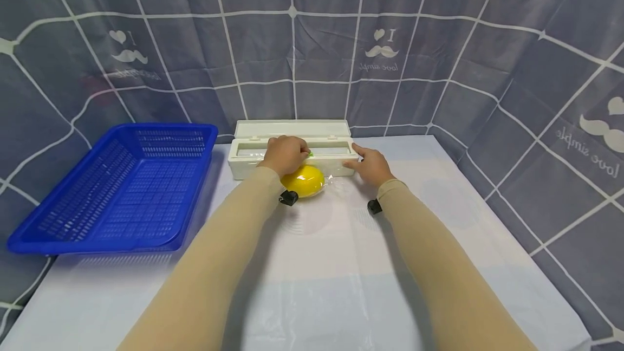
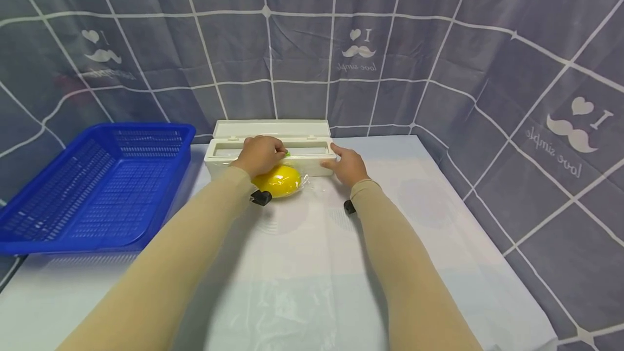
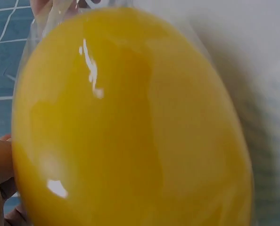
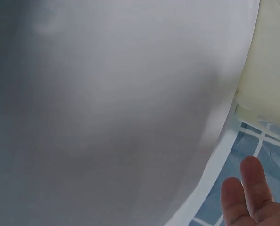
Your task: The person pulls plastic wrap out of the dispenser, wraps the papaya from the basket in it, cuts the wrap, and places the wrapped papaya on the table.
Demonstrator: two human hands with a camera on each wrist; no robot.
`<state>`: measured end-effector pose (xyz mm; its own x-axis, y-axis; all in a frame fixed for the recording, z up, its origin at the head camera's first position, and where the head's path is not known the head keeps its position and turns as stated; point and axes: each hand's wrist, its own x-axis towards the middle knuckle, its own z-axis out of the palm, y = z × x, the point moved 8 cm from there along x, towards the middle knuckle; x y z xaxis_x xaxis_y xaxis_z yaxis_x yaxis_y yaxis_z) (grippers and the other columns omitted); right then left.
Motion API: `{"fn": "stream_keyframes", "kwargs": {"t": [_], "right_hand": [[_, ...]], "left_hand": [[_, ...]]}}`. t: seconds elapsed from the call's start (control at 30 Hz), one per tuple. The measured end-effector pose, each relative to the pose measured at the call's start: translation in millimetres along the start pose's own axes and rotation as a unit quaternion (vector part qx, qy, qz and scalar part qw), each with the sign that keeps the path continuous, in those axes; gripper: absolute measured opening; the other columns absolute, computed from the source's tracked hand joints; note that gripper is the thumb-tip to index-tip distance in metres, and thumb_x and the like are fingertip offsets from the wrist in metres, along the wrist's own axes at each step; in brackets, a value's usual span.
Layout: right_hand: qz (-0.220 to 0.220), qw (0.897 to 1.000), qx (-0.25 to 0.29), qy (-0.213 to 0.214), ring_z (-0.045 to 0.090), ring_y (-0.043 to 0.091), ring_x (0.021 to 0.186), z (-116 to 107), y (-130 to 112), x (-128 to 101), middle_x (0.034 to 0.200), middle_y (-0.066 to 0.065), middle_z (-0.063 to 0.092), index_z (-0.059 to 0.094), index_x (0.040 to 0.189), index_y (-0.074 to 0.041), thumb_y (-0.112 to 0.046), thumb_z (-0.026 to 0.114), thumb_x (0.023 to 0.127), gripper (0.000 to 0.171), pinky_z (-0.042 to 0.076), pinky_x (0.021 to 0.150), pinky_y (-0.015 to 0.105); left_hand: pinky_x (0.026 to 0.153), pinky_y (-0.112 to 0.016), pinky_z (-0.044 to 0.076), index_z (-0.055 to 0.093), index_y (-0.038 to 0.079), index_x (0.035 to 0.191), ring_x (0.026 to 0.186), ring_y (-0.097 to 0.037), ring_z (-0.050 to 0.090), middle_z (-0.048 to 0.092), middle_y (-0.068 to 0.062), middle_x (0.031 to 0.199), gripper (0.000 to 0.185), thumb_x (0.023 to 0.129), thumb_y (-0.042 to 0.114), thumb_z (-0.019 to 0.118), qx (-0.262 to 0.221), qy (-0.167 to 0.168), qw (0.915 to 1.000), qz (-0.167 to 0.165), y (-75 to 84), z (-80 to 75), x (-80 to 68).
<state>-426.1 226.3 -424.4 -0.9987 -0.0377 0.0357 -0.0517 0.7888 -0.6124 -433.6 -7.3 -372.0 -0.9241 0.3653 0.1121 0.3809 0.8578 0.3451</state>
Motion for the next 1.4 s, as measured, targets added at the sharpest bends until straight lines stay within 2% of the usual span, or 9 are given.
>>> {"fn": "stream_keyframes", "kwargs": {"t": [0.4,0.77,1.03,1.2,1.4], "right_hand": [[0.003,1.000,0.001,-0.001,0.058,0.034,0.129,1.2,2.4,2.5,0.162,0.013,0.049,0.037,0.163,-0.021,-0.045,0.075,0.097,0.080,0.047,0.112,0.052],[-0.007,1.000,0.010,0.000,0.059,0.034,0.132,0.2,1.1,-0.2,0.165,0.011,0.046,0.038,0.163,-0.019,-0.043,0.075,0.097,0.079,0.048,0.111,0.051],[-0.006,1.000,0.009,0.000,0.059,0.032,0.126,1.4,-0.6,-1.0,0.164,0.011,0.046,0.037,0.163,-0.020,-0.042,0.075,0.097,0.079,0.049,0.108,0.049],[-0.006,1.000,0.008,-0.001,0.059,0.033,0.129,3.6,-1.6,-0.4,0.164,0.011,0.046,0.037,0.164,-0.021,-0.043,0.075,0.097,0.080,0.049,0.109,0.050],[-0.004,1.000,0.006,0.000,0.059,0.033,0.128,0.5,1.5,-1.0,0.164,0.013,0.047,0.037,0.164,-0.021,-0.044,0.074,0.097,0.080,0.048,0.109,0.051]], "left_hand": [[0.103,-0.049,0.035,0.079,0.019,0.102,0.110,-0.027,0.063,0.078,0.001,0.113,0.016,0.104,0.027,0.066,-0.006,0.002,1.0000,-0.007,-22.0,-13.1,-13.1],[0.108,-0.052,0.036,0.081,0.018,0.110,0.119,-0.029,0.066,0.079,-0.001,0.120,0.018,0.104,0.027,0.066,-0.025,0.002,0.9997,-0.004,-27.7,-12.4,-13.5],[0.109,-0.051,0.035,0.080,0.017,0.106,0.119,-0.028,0.066,0.079,-0.001,0.118,0.016,0.104,0.026,0.067,-0.032,0.002,0.9994,-0.009,-33.3,-13.3,-15.2],[0.113,-0.055,0.034,0.079,0.017,0.104,0.116,-0.028,0.067,0.079,-0.001,0.118,0.016,0.105,0.025,0.065,-0.031,0.001,0.9995,-0.010,-39.6,-16.9,-19.7],[0.107,-0.055,0.036,0.077,0.016,0.102,0.103,-0.028,0.066,0.079,-0.002,0.111,0.016,0.105,0.025,0.064,-0.002,-0.003,0.9999,-0.014,-55.8,-26.8,-24.9]]}}
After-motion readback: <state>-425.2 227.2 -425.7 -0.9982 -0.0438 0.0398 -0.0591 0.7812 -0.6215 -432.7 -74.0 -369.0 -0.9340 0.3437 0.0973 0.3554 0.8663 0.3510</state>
